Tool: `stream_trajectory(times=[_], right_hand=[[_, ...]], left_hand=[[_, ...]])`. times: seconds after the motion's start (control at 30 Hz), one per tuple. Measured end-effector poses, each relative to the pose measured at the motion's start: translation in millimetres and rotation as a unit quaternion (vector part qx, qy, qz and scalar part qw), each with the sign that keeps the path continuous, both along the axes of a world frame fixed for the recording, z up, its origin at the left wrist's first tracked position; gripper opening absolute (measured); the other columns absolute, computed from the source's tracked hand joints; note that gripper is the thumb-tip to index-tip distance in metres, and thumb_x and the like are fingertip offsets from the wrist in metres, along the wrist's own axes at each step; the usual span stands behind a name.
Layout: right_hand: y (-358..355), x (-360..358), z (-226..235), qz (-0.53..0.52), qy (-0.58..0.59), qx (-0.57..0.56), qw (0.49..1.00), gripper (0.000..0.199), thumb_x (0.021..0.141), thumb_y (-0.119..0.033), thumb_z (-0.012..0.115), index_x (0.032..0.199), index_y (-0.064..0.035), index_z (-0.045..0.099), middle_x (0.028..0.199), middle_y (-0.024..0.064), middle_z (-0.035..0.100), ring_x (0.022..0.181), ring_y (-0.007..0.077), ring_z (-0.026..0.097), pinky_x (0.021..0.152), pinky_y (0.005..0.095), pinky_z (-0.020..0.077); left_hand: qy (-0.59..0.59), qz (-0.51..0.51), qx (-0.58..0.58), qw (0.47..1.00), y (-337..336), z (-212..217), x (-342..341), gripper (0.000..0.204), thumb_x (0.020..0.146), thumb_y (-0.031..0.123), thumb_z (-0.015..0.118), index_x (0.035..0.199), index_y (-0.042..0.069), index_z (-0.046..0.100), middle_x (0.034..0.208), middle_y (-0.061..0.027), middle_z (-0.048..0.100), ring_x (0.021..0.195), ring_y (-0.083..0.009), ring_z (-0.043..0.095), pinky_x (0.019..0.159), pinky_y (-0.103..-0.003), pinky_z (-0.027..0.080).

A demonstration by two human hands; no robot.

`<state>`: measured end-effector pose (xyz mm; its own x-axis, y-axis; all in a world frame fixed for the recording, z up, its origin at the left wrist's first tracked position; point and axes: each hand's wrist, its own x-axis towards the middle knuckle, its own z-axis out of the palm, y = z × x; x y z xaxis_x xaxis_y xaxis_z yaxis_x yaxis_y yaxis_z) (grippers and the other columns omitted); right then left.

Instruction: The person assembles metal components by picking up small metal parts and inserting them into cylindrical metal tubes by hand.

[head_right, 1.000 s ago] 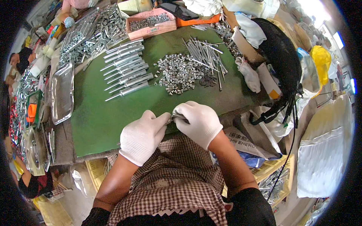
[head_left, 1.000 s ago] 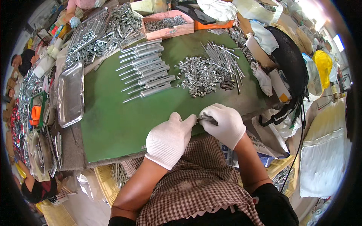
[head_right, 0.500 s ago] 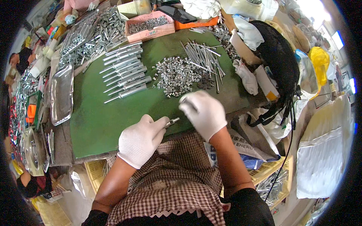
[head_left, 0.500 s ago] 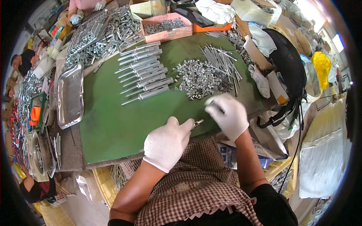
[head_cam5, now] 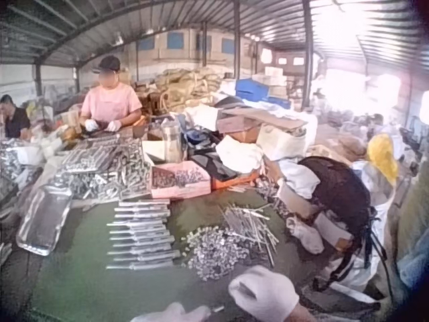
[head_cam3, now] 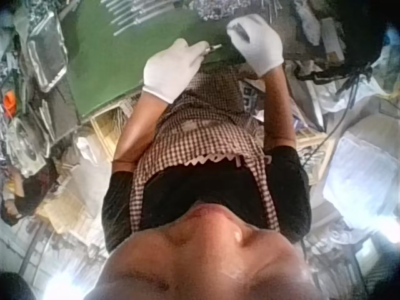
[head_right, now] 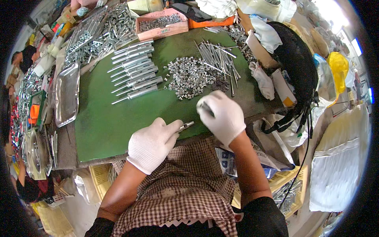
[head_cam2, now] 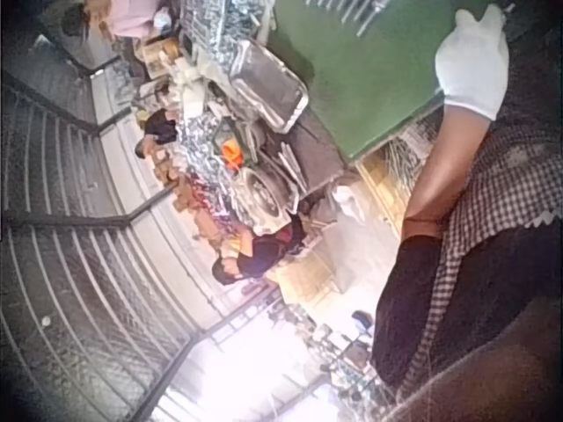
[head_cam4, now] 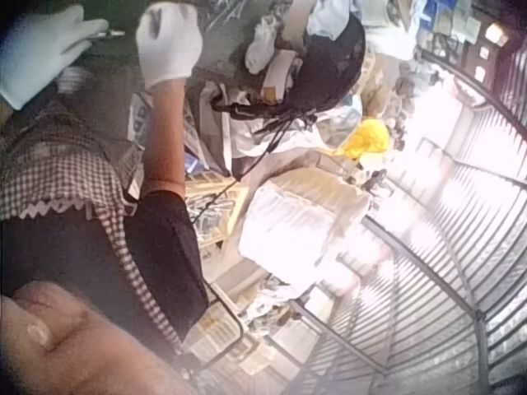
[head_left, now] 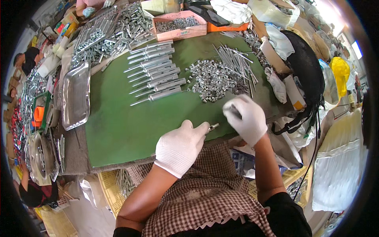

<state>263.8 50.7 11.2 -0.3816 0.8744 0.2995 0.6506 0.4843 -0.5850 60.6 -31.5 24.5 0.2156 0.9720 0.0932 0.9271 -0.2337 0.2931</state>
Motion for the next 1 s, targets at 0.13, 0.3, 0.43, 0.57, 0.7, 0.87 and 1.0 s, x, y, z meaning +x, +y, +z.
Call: stream_trajectory(times=[0.13,0.3,0.43,0.57,0.7,0.87,1.0], right_hand=[[-19,-5,2,0.093,0.028,-0.018,0.995,0.012,0.078,-0.010,0.069,0.089,-0.0121,0.065,0.087,0.0083,0.063,0.078,0.0299,0.064,0.068,0.0390,0.0524],[-22,-10,-4,0.106,0.005,-0.010,0.994,0.012,0.077,-0.009,0.068,0.088,-0.0110,0.063,0.086,0.0086,0.063,0.078,0.0313,0.064,0.067,0.0403,0.0527],[-26,-15,-1,0.085,-0.027,-0.025,0.996,0.009,0.079,-0.010,0.068,0.085,-0.0096,0.062,0.085,0.0101,0.062,0.077,0.0334,0.063,0.066,0.0416,0.0520],[-26,-15,0,0.063,-0.034,-0.097,0.993,0.009,0.080,-0.011,0.068,0.085,-0.0083,0.060,0.086,0.0107,0.062,0.077,0.0353,0.063,0.066,0.0423,0.0515],[-18,-16,-3,0.083,0.008,-0.091,0.992,0.018,0.080,-0.013,0.070,0.095,-0.0071,0.062,0.090,0.0115,0.063,0.078,0.0323,0.063,0.071,0.0401,0.0513],[-12,-27,-7,0.107,0.601,-0.360,0.705,0.042,0.099,-0.042,0.052,0.088,-0.0018,0.060,0.066,-0.0012,0.044,0.053,0.0103,0.038,0.049,0.0251,0.0310],[-3,-50,-20,0.155,0.726,-0.358,0.566,0.060,0.101,-0.049,0.040,0.062,-0.0045,0.049,0.054,-0.0028,0.030,0.045,0.0100,0.025,0.044,0.0277,0.0208]], left_hand=[[0.004,-0.004,-0.024,1.000,2,2,1,0.020,0.090,0.026,0.062,0.109,0.023,0.064,0.079,-0.0095,0.054,0.057,-0.0285,0.060,0.051,-0.039,0.050],[-0.019,-0.003,-0.014,1.000,1,3,0,0.020,0.090,0.026,0.062,0.110,0.021,0.064,0.079,-0.0097,0.055,0.057,-0.0288,0.061,0.051,-0.040,0.050],[-0.007,-0.005,0.002,1.000,0,2,0,0.022,0.090,0.025,0.062,0.111,0.022,0.065,0.078,-0.0090,0.054,0.056,-0.0285,0.060,0.050,-0.040,0.050],[-0.003,-0.018,0.013,1.000,-1,-3,0,0.028,0.091,0.024,0.061,0.119,0.025,0.064,0.077,-0.0086,0.053,0.054,-0.0280,0.059,0.048,-0.040,0.049],[0.043,-0.019,0.008,0.999,-1,-3,-1,0.031,0.092,0.024,0.059,0.123,0.026,0.063,0.077,-0.0088,0.053,0.054,-0.0280,0.059,0.048,-0.040,0.049],[0.021,-0.045,0.004,0.999,2,1,-1,0.032,0.092,0.022,0.059,0.123,0.023,0.062,0.074,-0.0088,0.054,0.054,-0.0286,0.061,0.049,-0.040,0.051],[0.049,-0.042,-0.018,0.998,4,6,0,0.031,0.092,0.023,0.059,0.123,0.022,0.062,0.073,-0.0086,0.054,0.054,-0.0285,0.061,0.048,-0.040,0.051]])
